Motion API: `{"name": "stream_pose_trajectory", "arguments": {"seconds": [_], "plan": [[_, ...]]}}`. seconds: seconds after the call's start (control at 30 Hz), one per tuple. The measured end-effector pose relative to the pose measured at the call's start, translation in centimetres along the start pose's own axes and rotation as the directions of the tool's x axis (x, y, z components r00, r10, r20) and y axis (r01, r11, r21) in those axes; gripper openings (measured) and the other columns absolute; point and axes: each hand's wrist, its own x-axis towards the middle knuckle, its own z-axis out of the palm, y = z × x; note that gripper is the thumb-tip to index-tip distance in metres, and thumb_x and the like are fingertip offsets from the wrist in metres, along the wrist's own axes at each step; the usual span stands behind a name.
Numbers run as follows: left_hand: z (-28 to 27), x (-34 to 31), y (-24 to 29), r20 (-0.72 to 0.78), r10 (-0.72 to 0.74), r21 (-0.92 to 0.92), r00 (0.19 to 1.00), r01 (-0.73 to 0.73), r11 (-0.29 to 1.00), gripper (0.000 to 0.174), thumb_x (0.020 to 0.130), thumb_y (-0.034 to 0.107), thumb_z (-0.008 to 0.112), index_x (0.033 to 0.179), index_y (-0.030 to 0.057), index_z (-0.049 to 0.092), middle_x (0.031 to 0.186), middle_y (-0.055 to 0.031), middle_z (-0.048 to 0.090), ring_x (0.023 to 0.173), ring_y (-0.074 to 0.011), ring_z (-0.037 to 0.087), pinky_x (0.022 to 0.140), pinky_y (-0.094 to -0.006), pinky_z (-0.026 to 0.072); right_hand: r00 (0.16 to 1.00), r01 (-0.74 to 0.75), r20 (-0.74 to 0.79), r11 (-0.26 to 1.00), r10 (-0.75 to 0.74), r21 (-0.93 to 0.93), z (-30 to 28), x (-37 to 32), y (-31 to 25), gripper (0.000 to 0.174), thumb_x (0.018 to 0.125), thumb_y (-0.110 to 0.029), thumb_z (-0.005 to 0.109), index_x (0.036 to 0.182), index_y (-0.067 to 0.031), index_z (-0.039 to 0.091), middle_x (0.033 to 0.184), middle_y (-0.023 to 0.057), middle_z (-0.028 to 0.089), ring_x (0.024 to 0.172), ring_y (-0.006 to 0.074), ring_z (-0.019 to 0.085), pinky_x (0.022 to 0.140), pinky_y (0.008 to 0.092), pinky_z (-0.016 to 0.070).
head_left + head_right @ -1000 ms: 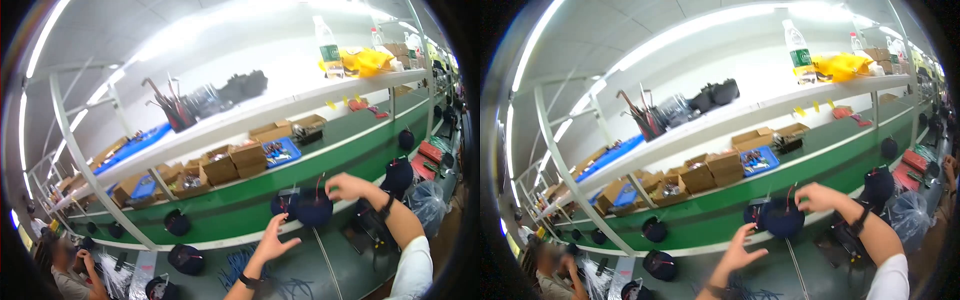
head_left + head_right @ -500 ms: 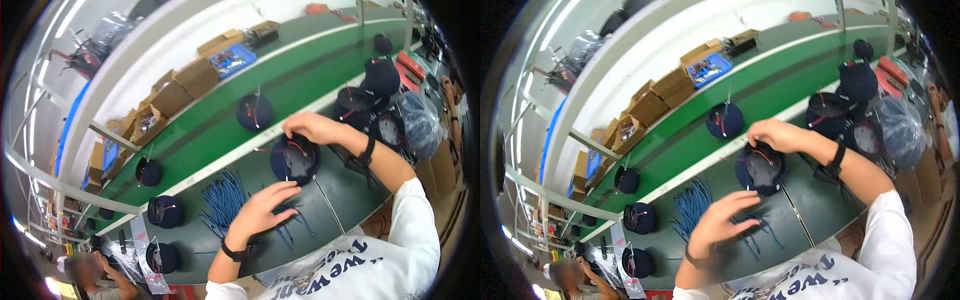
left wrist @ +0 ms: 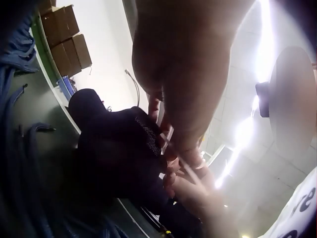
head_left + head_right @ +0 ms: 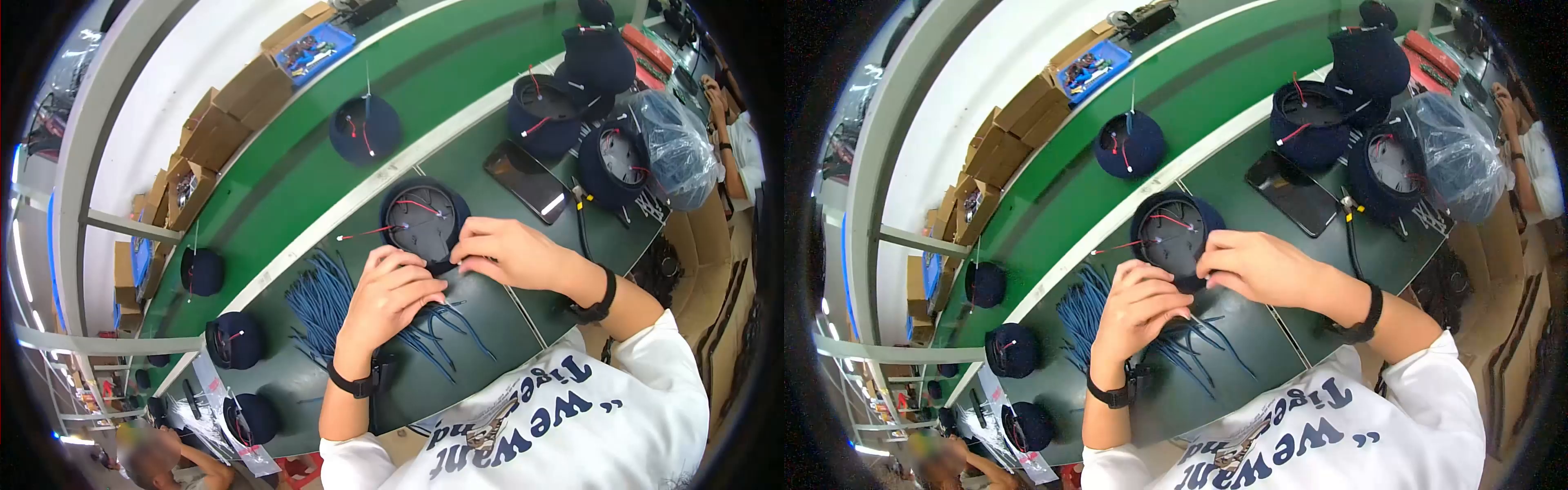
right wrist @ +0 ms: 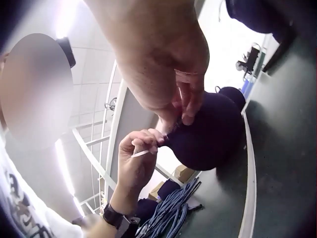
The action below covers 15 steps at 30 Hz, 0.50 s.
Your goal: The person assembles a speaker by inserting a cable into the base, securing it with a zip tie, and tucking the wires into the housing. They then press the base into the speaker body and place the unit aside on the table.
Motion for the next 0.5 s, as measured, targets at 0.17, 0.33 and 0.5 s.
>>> {"name": "stream_pose_trajectory", "arguments": {"seconds": [0.17, 0.33, 0.5], "plan": [[0.1, -0.2, -0.5, 0.010, -0.092, -0.096, 0.996, 0.092, 0.991, 0.033, 0.070, 0.031, 0.089, 0.097, 0.0142, 0.084, 0.095, -0.0004, 0.072, 0.101, -0.0243, 0.066, 0.105, -0.0465, 0.0452, 0.995, 0.030, -0.094, 0.981, -0.012, 0.193, 0.1, 0.3, 1.5, 0.014, 0.091, 0.003, 0.073, 0.104, -0.0014, 0.072, 0.102, 0.0111, 0.069, 0.091, 0.0275, 0.071, 0.081, 0.0369, 0.0575], [-1.1, -0.2, -0.3, 0.080, -0.118, -0.161, 0.990, 0.129, 0.978, 0.028, 0.070, 0.030, 0.089, 0.095, 0.0169, 0.086, 0.096, 0.0019, 0.073, 0.105, -0.0228, 0.067, 0.115, -0.0529, 0.0401, 0.990, 0.017, -0.142, 0.972, 0.018, 0.236, -0.1, 0.3, 2.2, 0.015, 0.090, 0.004, 0.072, 0.103, -0.0010, 0.074, 0.101, 0.0111, 0.071, 0.089, 0.0250, 0.072, 0.081, 0.0362, 0.0582], [-0.5, 0.2, 0.0, 0.078, -0.116, -0.121, 0.990, 0.125, 0.985, 0.033, 0.068, 0.020, 0.091, 0.100, 0.0167, 0.084, 0.100, 0.0042, 0.070, 0.107, -0.0213, 0.065, 0.117, -0.0538, 0.0378, 0.987, 0.038, -0.163, 0.950, 0.014, 0.311, 0.6, 0.0, 2.7, 0.015, 0.088, 0.006, 0.072, 0.101, -0.0006, 0.075, 0.099, 0.0108, 0.073, 0.089, 0.0240, 0.072, 0.079, 0.0350, 0.0578]]}}
